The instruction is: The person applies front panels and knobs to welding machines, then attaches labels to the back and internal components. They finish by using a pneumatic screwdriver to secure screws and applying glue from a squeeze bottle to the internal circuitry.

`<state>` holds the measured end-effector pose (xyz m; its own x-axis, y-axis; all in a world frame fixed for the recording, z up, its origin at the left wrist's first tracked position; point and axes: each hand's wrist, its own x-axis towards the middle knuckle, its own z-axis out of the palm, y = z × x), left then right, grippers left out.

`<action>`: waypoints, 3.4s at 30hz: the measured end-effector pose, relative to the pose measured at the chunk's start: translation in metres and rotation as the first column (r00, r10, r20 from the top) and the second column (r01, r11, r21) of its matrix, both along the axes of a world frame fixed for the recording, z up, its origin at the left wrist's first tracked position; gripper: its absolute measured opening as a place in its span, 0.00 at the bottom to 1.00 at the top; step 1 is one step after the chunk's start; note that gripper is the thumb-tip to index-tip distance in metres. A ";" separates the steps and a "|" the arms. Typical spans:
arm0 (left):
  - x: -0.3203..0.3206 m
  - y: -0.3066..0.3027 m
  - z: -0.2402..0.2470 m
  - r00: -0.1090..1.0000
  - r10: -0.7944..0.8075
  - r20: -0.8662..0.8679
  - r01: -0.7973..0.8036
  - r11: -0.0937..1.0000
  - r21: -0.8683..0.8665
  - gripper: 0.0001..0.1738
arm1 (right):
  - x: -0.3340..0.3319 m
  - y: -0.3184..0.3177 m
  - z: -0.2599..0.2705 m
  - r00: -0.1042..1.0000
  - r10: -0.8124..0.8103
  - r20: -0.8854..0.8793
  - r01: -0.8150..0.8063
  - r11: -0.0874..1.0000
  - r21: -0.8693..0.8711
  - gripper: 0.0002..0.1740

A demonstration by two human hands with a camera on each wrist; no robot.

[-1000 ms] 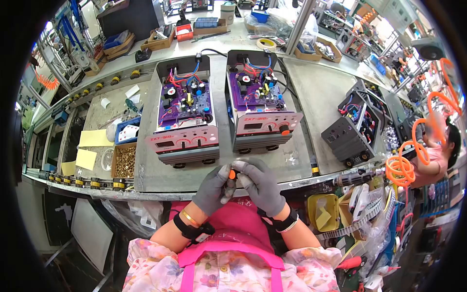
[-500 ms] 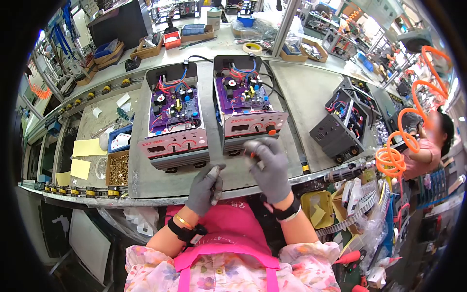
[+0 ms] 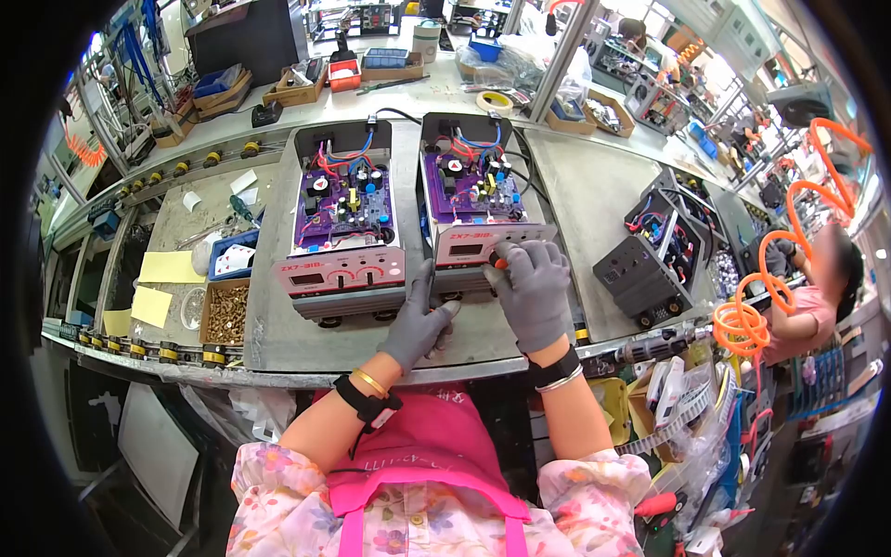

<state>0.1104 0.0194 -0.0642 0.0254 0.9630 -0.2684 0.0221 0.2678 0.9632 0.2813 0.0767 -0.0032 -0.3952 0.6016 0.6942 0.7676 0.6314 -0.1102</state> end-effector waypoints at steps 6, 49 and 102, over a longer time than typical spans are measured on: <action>0.000 0.006 -0.004 0.999 -0.009 -0.040 0.009 1.000 0.004 0.41 | -0.002 0.003 -0.007 1.000 0.009 0.009 -0.010 0.994 0.105 0.18; -0.077 -0.095 -0.001 0.873 0.075 0.483 -0.109 0.993 0.043 0.21 | -0.085 -0.074 0.003 0.747 0.571 -0.339 -0.643 0.494 -0.585 0.24; -0.151 -0.071 -0.001 0.908 0.282 0.309 -0.312 0.949 0.052 0.27 | -0.127 -0.046 -0.027 0.899 0.415 -0.139 -0.391 0.904 0.174 0.20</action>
<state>-0.0401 -0.0520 -0.0649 -0.2023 0.9593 -0.1968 -0.3319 0.1219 0.9354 0.1542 0.0307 -0.0297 -0.4527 0.3089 0.8365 0.4218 0.9007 -0.1043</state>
